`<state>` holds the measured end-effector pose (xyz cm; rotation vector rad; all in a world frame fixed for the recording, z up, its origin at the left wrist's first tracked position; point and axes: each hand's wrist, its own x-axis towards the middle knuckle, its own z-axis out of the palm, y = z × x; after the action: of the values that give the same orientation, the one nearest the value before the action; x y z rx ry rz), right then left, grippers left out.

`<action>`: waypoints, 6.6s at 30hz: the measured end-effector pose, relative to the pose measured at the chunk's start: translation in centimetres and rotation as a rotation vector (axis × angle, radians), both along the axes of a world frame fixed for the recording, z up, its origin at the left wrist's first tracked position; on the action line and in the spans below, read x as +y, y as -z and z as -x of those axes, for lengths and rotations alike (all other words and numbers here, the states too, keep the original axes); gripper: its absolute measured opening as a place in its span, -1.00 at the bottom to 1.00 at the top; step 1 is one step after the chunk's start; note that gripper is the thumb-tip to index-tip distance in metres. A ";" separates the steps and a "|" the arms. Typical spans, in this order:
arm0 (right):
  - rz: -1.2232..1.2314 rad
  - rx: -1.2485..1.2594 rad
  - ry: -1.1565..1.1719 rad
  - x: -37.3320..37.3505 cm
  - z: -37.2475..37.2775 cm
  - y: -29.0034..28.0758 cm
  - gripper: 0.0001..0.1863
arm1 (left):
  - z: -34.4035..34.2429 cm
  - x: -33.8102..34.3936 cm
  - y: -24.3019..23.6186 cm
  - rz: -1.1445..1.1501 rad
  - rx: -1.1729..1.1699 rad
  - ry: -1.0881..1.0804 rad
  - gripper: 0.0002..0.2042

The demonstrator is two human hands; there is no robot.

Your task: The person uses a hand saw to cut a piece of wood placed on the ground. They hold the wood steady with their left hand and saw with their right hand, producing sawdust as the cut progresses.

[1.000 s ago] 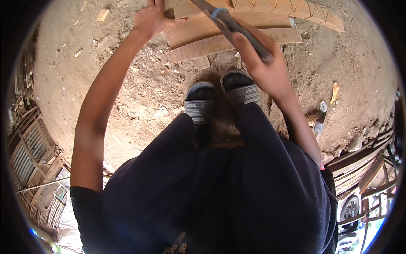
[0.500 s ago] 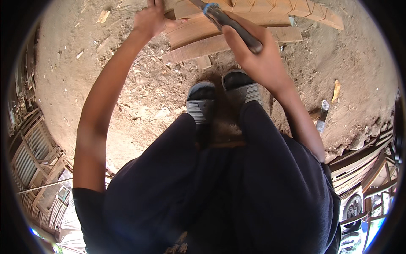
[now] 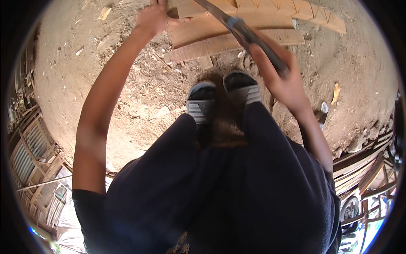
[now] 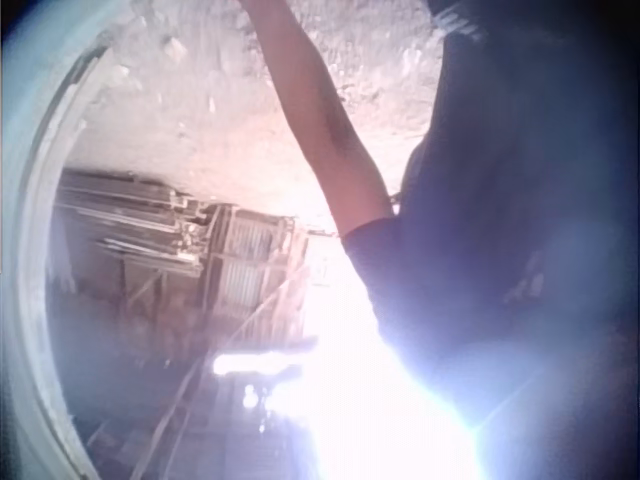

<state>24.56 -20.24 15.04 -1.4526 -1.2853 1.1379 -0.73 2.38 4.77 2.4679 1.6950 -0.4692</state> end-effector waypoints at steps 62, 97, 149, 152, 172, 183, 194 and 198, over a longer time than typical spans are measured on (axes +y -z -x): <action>0.064 -0.097 -0.016 1.8 1.3 -0.6 -0.53 | 0.2 -0.2 0.8 -0.092 -0.028 0.042 0.45; 0.026 0.002 -0.016 1.1 1.9 0.9 -0.53 | 1.1 -0.4 1.6 -0.129 -0.064 0.047 0.47; 0.027 -0.076 -0.012 3.5 2.3 -0.4 -0.53 | 0.4 -0.2 0.5 0.026 -0.092 -0.001 0.43; -0.027 -0.091 -0.016 5.1 2.9 0.0 -0.52 | 1.0 -1.5 1.0 -0.155 -0.040 0.053 0.35; -0.002 0.133 0.402 -5.6 -0.5 0.8 -0.47 | -3.9 -11.6 -1.4 -0.348 -0.480 0.027 -0.24; 0.097 0.231 0.336 -6.5 1.4 1.0 -0.46 | -8.3 -11.7 -0.7 -0.300 -0.575 -0.073 -0.28; 0.053 0.164 0.452 -6.5 1.1 0.6 -0.46 | -10.9 -10.5 -0.7 -0.232 -0.754 0.019 -0.45; 0.079 0.113 0.408 -7.0 1.0 1.2 -0.47 | -8.4 -10.3 -0.4 0.060 -1.079 -0.073 -0.61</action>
<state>23.60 -27.20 13.82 -1.5943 -0.8235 0.9863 7.66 -7.96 5.19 1.9444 1.2202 0.6977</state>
